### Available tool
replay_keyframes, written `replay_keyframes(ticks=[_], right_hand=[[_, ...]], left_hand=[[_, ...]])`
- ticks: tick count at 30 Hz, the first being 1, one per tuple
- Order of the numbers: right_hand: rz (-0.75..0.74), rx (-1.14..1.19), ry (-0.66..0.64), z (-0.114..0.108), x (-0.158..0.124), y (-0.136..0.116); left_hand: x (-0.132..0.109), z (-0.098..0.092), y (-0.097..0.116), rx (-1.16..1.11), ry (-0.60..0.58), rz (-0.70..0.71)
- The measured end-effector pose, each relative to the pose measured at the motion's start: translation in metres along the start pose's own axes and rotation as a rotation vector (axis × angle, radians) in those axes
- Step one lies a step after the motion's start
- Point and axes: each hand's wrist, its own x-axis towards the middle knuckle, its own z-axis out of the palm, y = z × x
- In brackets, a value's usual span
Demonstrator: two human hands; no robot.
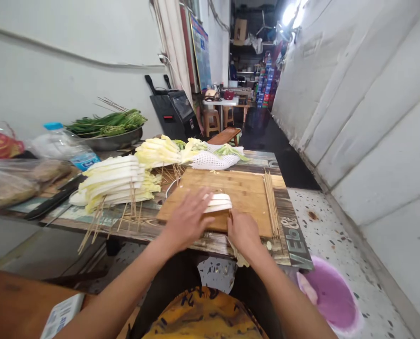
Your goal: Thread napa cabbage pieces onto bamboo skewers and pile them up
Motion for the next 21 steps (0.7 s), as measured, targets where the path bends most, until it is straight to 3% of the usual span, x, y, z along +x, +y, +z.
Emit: replay_keyframes(ticks=[2, 5, 8, 10, 13, 16, 18, 19, 21], right_hand=[[0.002, -0.113, -0.008, 0.001, -0.001, 0.0], [-0.001, -0.247, -0.017, 0.003, 0.001, 0.001], [-0.014, -0.369, -0.003, 0.008, 0.01, 0.005], [-0.039, -0.428, 0.004, 0.012, 0.019, 0.01], [-0.07, -0.44, 0.022, 0.015, 0.03, 0.02], [-0.028, -0.4, 0.015, 0.013, 0.033, 0.028], [-0.003, -0.381, 0.011, 0.012, 0.033, 0.033], [0.008, -0.367, 0.008, 0.011, 0.033, 0.034], [0.022, -0.323, 0.0, 0.01, 0.035, 0.038]], left_hand=[[0.002, 0.01, 0.011, 0.015, -0.122, 0.053], [-0.003, 0.03, 0.023, 0.031, -0.198, -0.041], [-0.008, 0.045, 0.03, 0.026, -0.174, -0.056], [-0.008, 0.043, 0.031, 0.02, -0.122, -0.056], [-0.006, 0.011, 0.021, -0.008, 0.035, -0.032], [-0.019, -0.047, -0.016, -0.013, 0.293, -0.164], [-0.039, -0.083, -0.059, 0.025, 0.451, -0.423], [-0.05, -0.097, -0.084, 0.058, 0.47, -0.573], [-0.072, -0.116, -0.136, 0.123, 0.347, -0.86]])
